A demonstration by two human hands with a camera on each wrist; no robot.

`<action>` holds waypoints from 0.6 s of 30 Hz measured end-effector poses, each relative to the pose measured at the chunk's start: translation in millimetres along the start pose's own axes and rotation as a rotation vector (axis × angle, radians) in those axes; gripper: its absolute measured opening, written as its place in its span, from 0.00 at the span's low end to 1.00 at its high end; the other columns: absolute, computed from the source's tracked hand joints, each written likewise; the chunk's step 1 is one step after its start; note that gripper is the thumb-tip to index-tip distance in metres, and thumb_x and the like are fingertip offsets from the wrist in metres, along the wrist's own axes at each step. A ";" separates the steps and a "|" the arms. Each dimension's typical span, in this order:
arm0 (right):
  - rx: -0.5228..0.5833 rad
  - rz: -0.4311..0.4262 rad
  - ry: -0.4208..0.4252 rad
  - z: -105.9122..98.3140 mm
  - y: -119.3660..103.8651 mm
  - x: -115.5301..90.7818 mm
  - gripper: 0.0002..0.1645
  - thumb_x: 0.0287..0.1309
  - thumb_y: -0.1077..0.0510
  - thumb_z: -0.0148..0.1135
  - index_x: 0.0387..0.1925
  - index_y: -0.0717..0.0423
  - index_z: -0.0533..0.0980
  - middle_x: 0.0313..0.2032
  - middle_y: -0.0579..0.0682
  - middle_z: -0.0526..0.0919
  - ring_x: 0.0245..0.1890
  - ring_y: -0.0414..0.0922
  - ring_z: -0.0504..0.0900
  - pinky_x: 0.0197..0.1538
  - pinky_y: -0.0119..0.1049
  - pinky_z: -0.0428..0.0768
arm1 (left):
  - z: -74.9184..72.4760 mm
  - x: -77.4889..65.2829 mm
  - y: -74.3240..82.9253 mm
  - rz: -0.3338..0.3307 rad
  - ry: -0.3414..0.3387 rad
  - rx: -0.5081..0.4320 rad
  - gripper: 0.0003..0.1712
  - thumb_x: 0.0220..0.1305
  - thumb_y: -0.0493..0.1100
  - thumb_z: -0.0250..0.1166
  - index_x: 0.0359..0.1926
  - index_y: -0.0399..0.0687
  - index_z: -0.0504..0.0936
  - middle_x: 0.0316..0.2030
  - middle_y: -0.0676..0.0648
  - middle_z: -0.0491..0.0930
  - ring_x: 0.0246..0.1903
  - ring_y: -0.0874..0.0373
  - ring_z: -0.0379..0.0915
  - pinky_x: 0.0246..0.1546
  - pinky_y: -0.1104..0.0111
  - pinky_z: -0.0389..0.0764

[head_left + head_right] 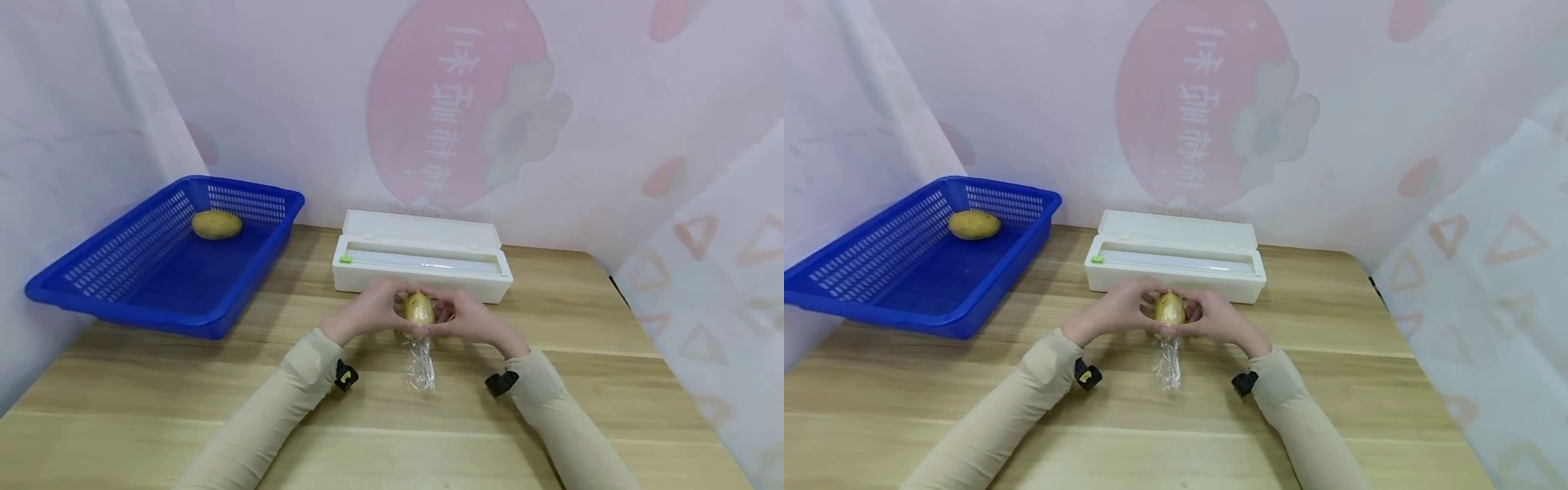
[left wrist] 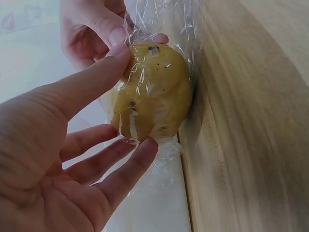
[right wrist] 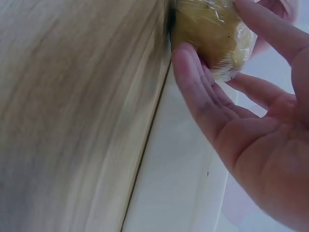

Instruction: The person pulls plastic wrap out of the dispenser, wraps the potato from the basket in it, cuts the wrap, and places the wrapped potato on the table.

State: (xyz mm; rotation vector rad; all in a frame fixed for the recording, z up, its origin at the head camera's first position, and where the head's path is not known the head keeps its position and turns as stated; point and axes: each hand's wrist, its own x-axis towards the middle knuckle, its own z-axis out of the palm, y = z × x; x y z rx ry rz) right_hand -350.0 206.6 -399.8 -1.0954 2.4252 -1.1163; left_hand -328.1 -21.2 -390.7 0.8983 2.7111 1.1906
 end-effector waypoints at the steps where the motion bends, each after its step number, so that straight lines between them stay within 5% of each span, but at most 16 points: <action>1: -0.005 0.008 0.003 0.6 0.4 -0.9 0.49 0.52 0.51 0.76 0.72 0.53 0.63 0.33 0.51 0.82 0.34 0.47 0.82 0.39 0.38 0.82 | 0.9 0.1 0.5 -0.004 -0.003 0.003 0.37 0.43 0.48 0.83 0.54 0.43 0.80 0.47 0.48 0.81 0.45 0.51 0.78 0.46 0.61 0.80; 9: 0.003 0.074 0.021 3.9 -0.5 -4.7 0.52 0.49 0.48 0.77 0.72 0.54 0.63 0.32 0.50 0.82 0.32 0.47 0.82 0.36 0.40 0.83 | 4.3 1.0 2.2 -0.029 -0.011 0.061 0.36 0.41 0.50 0.83 0.52 0.43 0.81 0.44 0.50 0.82 0.44 0.55 0.77 0.48 0.62 0.78; 18: -0.022 0.049 0.025 4.0 -0.6 0.1 0.48 0.50 0.46 0.76 0.70 0.48 0.66 0.31 0.50 0.82 0.30 0.48 0.81 0.33 0.42 0.82 | 2.5 -0.1 0.6 -0.024 -0.005 0.040 0.35 0.44 0.50 0.82 0.53 0.44 0.81 0.43 0.50 0.81 0.43 0.53 0.77 0.44 0.64 0.78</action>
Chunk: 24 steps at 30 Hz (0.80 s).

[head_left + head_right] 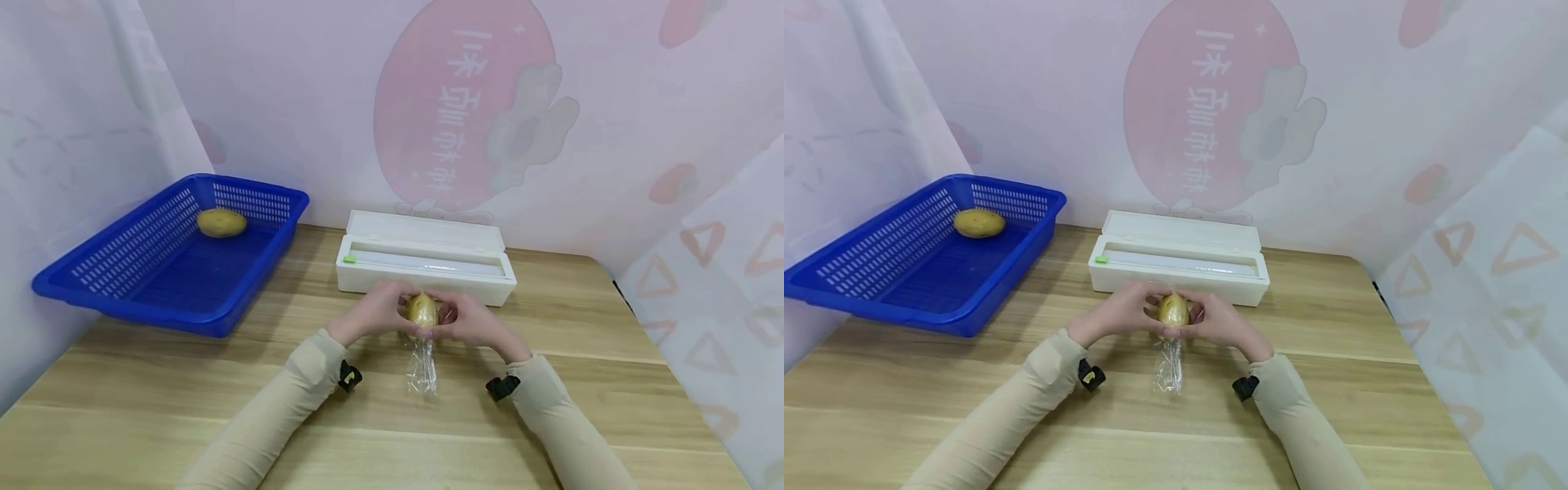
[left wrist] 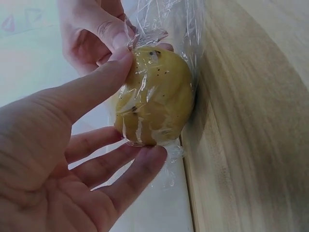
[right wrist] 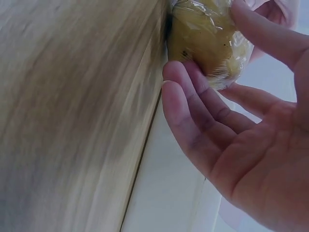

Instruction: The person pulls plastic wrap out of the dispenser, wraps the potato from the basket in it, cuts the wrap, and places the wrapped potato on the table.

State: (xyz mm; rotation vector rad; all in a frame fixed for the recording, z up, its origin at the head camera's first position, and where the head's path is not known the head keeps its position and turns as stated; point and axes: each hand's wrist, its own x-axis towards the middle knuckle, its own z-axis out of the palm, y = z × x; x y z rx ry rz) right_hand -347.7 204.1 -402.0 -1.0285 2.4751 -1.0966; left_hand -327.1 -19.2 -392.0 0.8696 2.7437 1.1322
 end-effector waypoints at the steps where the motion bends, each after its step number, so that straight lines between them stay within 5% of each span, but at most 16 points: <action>1: -0.004 0.003 -0.001 0.1 -0.1 -0.1 0.48 0.50 0.45 0.76 0.71 0.48 0.66 0.31 0.50 0.83 0.30 0.47 0.81 0.33 0.42 0.82 | -0.3 -0.3 0.0 0.007 -0.003 0.010 0.34 0.44 0.50 0.81 0.53 0.44 0.81 0.43 0.50 0.81 0.43 0.54 0.77 0.44 0.65 0.78; 11: -0.072 -0.033 0.005 -12.2 -2.5 -14.9 0.49 0.56 0.46 0.72 0.72 0.58 0.61 0.42 0.50 0.83 0.41 0.47 0.82 0.43 0.40 0.81 | -13.2 -4.1 7.7 0.033 0.035 0.103 0.42 0.49 0.49 0.79 0.61 0.34 0.74 0.57 0.38 0.76 0.49 0.44 0.77 0.49 0.58 0.79; 17: -0.141 -0.119 0.012 -17.9 1.8 -37.1 0.40 0.55 0.60 0.73 0.68 0.62 0.67 0.49 0.58 0.82 0.45 0.54 0.82 0.40 0.37 0.83 | -18.1 -20.9 12.9 0.127 0.061 0.162 0.29 0.53 0.43 0.77 0.55 0.39 0.81 0.53 0.42 0.79 0.46 0.48 0.78 0.48 0.61 0.78; 24: -0.191 -0.174 0.033 -14.2 3.5 -48.2 0.38 0.49 0.68 0.74 0.63 0.61 0.73 0.47 0.57 0.82 0.43 0.54 0.83 0.37 0.31 0.82 | -16.3 -35.0 20.0 0.160 -0.018 0.292 0.23 0.54 0.40 0.76 0.52 0.45 0.84 0.55 0.44 0.78 0.40 0.56 0.80 0.35 0.71 0.80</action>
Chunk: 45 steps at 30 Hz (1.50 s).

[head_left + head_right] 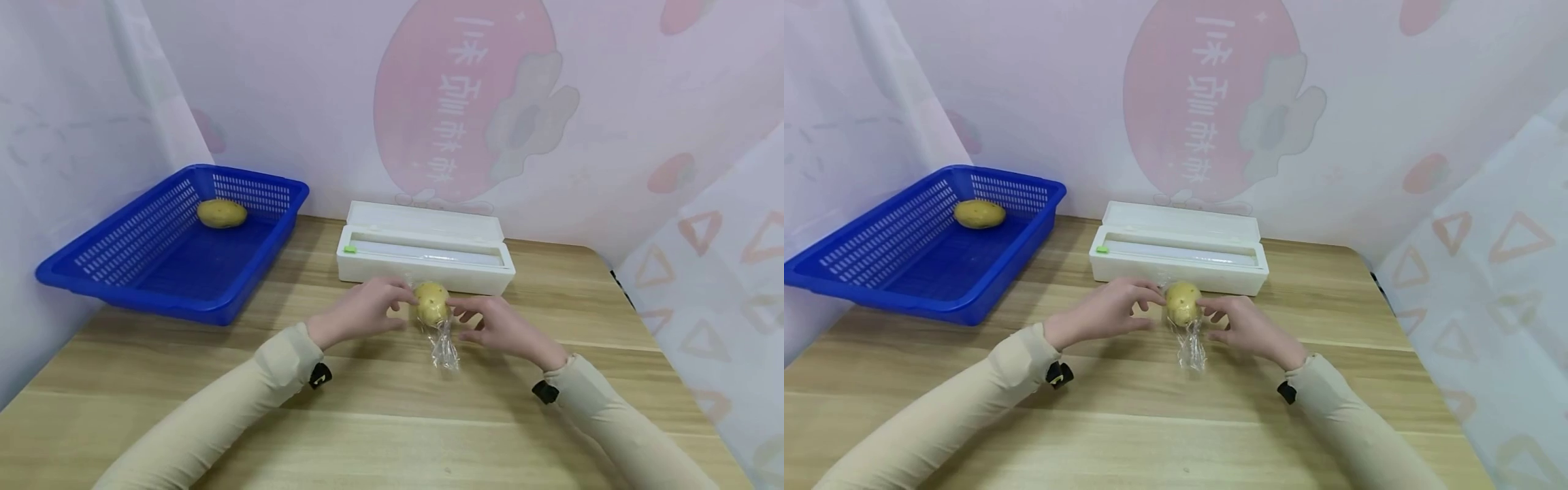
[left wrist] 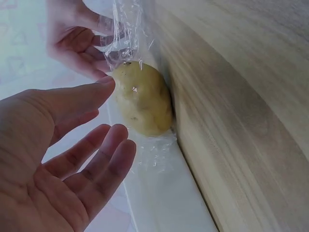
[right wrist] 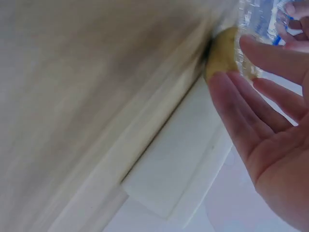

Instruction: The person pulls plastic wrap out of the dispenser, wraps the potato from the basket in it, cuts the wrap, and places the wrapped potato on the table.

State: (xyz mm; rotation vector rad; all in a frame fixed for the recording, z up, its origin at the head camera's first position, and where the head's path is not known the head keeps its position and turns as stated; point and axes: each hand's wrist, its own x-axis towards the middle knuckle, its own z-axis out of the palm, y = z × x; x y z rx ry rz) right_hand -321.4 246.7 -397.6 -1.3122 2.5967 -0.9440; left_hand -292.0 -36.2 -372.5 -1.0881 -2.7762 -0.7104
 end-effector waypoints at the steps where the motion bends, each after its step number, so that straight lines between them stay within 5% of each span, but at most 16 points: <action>1: -0.011 -0.009 0.013 0.8 0.9 -0.4 0.37 0.49 0.68 0.75 0.63 0.60 0.74 0.46 0.56 0.83 0.42 0.53 0.83 0.36 0.31 0.82 | 0.4 0.7 0.4 0.001 -0.007 0.002 0.23 0.54 0.40 0.76 0.52 0.45 0.84 0.56 0.43 0.78 0.39 0.56 0.81 0.34 0.71 0.80; 8: -0.094 -0.085 0.101 4.6 5.7 -5.6 0.29 0.47 0.66 0.77 0.54 0.59 0.80 0.39 0.48 0.85 0.37 0.45 0.82 0.31 0.35 0.83 | 4.0 6.0 0.1 0.005 -0.030 -0.001 0.22 0.53 0.40 0.76 0.51 0.45 0.85 0.56 0.43 0.78 0.37 0.57 0.81 0.32 0.72 0.79; 23: -0.119 -0.216 0.089 10.3 5.7 -6.3 0.24 0.42 0.63 0.80 0.46 0.55 0.86 0.43 0.45 0.81 0.31 0.45 0.81 0.28 0.26 0.78 | 7.4 14.6 7.8 -0.027 -0.060 -0.005 0.22 0.51 0.40 0.78 0.49 0.47 0.86 0.51 0.49 0.81 0.36 0.59 0.80 0.29 0.75 0.78; 30: -0.150 -0.283 0.178 14.1 9.6 -2.6 0.11 0.45 0.68 0.78 0.32 0.52 0.88 0.35 0.44 0.79 0.34 0.40 0.77 0.33 0.30 0.78 | 10.3 18.2 10.6 -0.034 -0.085 -0.024 0.20 0.52 0.40 0.77 0.48 0.46 0.86 0.49 0.47 0.81 0.36 0.57 0.81 0.31 0.73 0.79; 37: -0.046 -0.129 0.197 15.2 4.7 -0.1 0.02 0.59 0.58 0.70 0.33 0.51 0.84 0.40 0.42 0.80 0.42 0.41 0.78 0.43 0.42 0.79 | 12.4 21.4 15.8 -0.028 -0.106 -0.001 0.22 0.51 0.43 0.79 0.49 0.47 0.86 0.47 0.49 0.82 0.37 0.56 0.81 0.31 0.73 0.78; 45: 0.197 0.156 0.179 13.2 -1.4 5.8 0.03 0.65 0.57 0.64 0.35 0.51 0.81 0.34 0.43 0.83 0.35 0.49 0.81 0.39 0.44 0.81 | 22.1 28.7 22.1 -0.009 -0.014 0.018 0.30 0.41 0.57 0.82 0.45 0.49 0.86 0.40 0.54 0.83 0.33 0.59 0.75 0.27 0.71 0.76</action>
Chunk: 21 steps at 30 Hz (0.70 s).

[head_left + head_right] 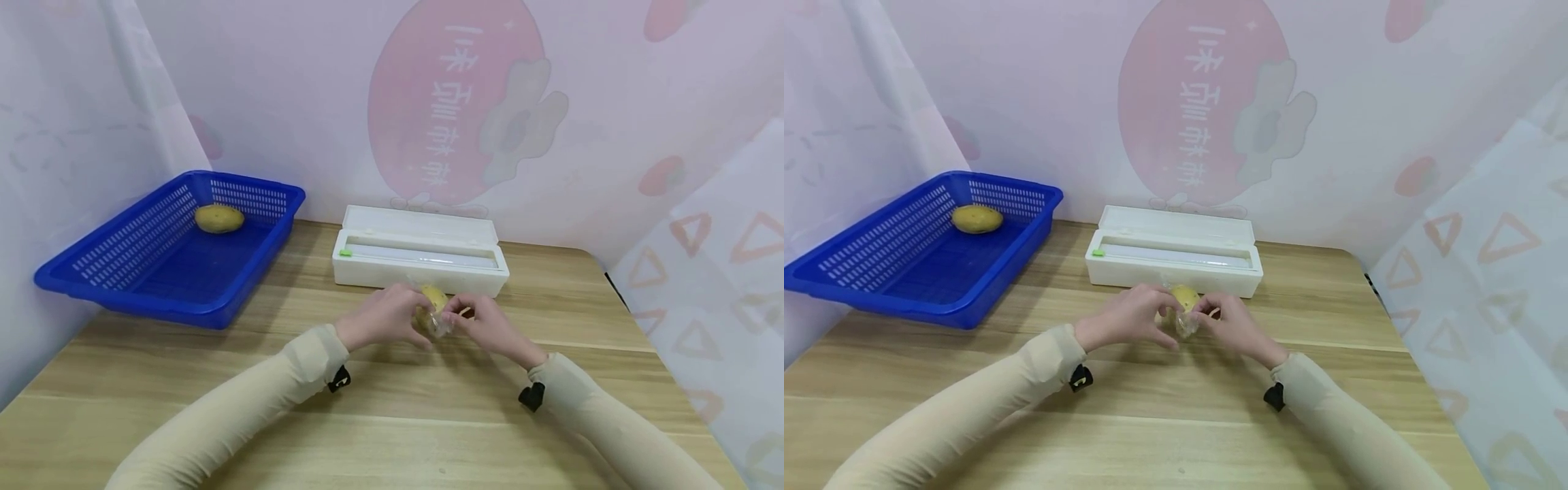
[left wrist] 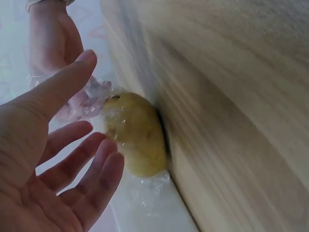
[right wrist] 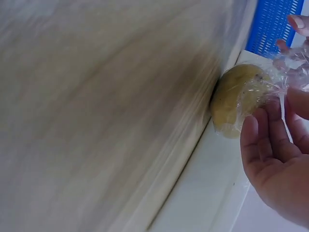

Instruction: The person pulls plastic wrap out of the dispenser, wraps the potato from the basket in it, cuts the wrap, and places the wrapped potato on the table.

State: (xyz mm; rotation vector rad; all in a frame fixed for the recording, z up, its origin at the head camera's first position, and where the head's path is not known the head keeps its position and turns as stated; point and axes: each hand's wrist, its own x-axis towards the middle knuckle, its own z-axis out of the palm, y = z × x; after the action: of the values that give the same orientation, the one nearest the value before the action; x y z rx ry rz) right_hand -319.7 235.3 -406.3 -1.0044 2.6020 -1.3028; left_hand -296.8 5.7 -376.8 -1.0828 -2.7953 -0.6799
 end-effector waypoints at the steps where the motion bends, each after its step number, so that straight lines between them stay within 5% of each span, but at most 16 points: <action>1: 0.021 0.025 0.001 -0.3 -0.2 0.6 0.03 0.65 0.58 0.64 0.36 0.52 0.81 0.34 0.44 0.83 0.35 0.51 0.82 0.38 0.43 0.81 | 1.8 1.2 0.2 -0.010 0.010 -0.005 0.30 0.41 0.56 0.82 0.44 0.49 0.86 0.39 0.54 0.82 0.32 0.60 0.74 0.26 0.72 0.75; 5: 0.087 0.088 -0.002 -1.3 -0.5 1.4 0.04 0.66 0.58 0.63 0.37 0.54 0.82 0.34 0.47 0.84 0.33 0.58 0.80 0.34 0.39 0.79 | 7.4 6.3 -0.5 -0.039 0.067 -0.038 0.23 0.45 0.55 0.81 0.41 0.49 0.87 0.38 0.54 0.83 0.30 0.61 0.73 0.25 0.73 0.75; 9: 0.153 0.117 -0.014 -1.7 -3.3 1.8 0.06 0.66 0.58 0.63 0.38 0.57 0.81 0.34 0.52 0.84 0.34 0.61 0.78 0.35 0.44 0.78 | 10.3 9.8 -4.3 -0.029 0.116 -0.134 0.10 0.54 0.48 0.76 0.35 0.50 0.89 0.41 0.53 0.84 0.38 0.59 0.78 0.41 0.67 0.79; 14: 0.213 0.119 -0.051 -3.4 -5.8 2.4 0.08 0.65 0.55 0.65 0.39 0.56 0.81 0.34 0.56 0.83 0.37 0.59 0.80 0.40 0.52 0.79 | 11.6 11.3 -10.8 -0.043 0.125 -0.240 0.03 0.59 0.44 0.73 0.34 0.51 0.90 0.45 0.51 0.84 0.49 0.58 0.77 0.57 0.60 0.72; 21: 0.081 0.023 -0.026 -0.6 -2.7 0.7 0.19 0.44 0.53 0.81 0.36 0.52 0.80 0.35 0.52 0.81 0.35 0.52 0.80 0.37 0.40 0.81 | 12.1 13.1 -12.7 -0.069 0.109 -0.274 0.02 0.61 0.45 0.71 0.33 0.55 0.90 0.38 0.59 0.85 0.45 0.64 0.78 0.54 0.64 0.73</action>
State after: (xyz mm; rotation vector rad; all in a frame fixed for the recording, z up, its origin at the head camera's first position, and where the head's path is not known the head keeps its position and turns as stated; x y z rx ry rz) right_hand -319.0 234.2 -403.7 -0.9685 2.5126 -1.3686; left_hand -313.8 10.8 -389.6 -0.9551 -2.7134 -1.1214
